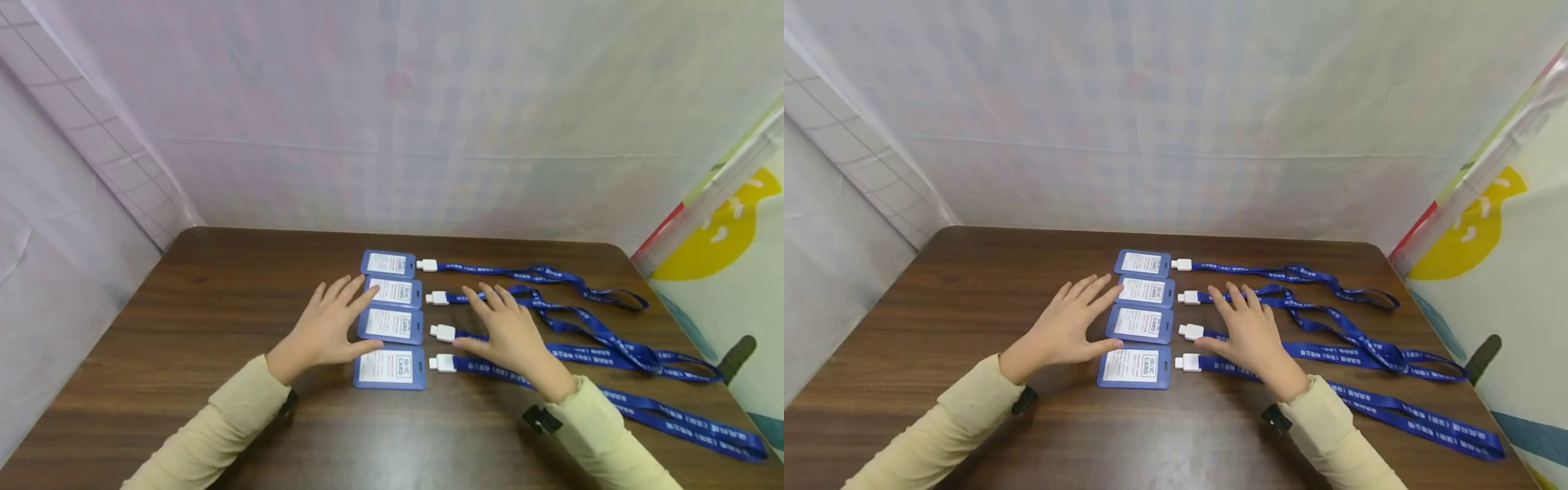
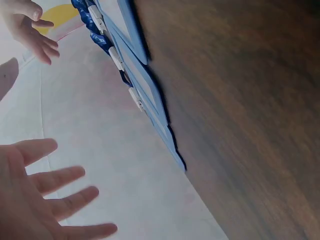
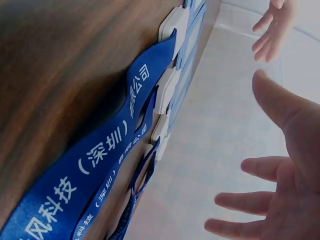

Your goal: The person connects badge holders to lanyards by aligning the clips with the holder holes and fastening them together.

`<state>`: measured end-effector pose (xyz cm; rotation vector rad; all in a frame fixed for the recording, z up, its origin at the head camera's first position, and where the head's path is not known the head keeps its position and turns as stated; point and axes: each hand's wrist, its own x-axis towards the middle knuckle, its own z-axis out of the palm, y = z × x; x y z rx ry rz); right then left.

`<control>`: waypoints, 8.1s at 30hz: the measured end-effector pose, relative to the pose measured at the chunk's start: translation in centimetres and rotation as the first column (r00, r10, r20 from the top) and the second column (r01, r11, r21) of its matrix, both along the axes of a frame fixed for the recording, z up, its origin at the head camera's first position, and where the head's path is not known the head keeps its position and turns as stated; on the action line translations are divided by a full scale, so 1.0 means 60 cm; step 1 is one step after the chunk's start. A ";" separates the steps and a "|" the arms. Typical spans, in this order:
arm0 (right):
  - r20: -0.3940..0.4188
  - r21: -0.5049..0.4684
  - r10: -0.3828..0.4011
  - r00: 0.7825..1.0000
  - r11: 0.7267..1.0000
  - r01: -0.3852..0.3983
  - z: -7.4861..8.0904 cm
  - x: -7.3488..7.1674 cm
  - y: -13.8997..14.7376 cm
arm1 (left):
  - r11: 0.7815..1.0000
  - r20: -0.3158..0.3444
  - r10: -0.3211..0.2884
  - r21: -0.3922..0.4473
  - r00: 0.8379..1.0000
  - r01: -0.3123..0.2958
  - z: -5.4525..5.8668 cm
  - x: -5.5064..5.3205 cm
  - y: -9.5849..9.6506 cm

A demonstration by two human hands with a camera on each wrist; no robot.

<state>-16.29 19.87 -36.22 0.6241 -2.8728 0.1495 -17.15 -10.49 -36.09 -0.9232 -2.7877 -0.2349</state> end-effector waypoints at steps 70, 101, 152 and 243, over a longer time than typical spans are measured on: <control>0.464 -0.292 0.230 0.855 0.951 -0.097 -0.044 -0.001 -0.044 | 0.938 0.071 -0.338 -0.050 0.938 0.342 -0.018 0.020 0.009; 0.345 -0.086 0.352 0.870 0.935 -0.344 -0.036 -0.010 -0.056 | 0.947 0.233 -0.217 -0.184 0.948 0.262 -0.029 0.026 0.030; 0.326 -0.150 0.477 0.816 0.879 -0.453 -0.041 -0.008 -0.068 | 0.958 0.234 -0.254 -0.075 0.938 0.278 -0.042 0.027 0.036; 0.458 -0.207 0.092 0.884 0.978 0.005 -0.049 -0.072 -0.034 | 0.990 0.266 -0.078 0.135 0.961 0.043 0.016 -0.008 -0.019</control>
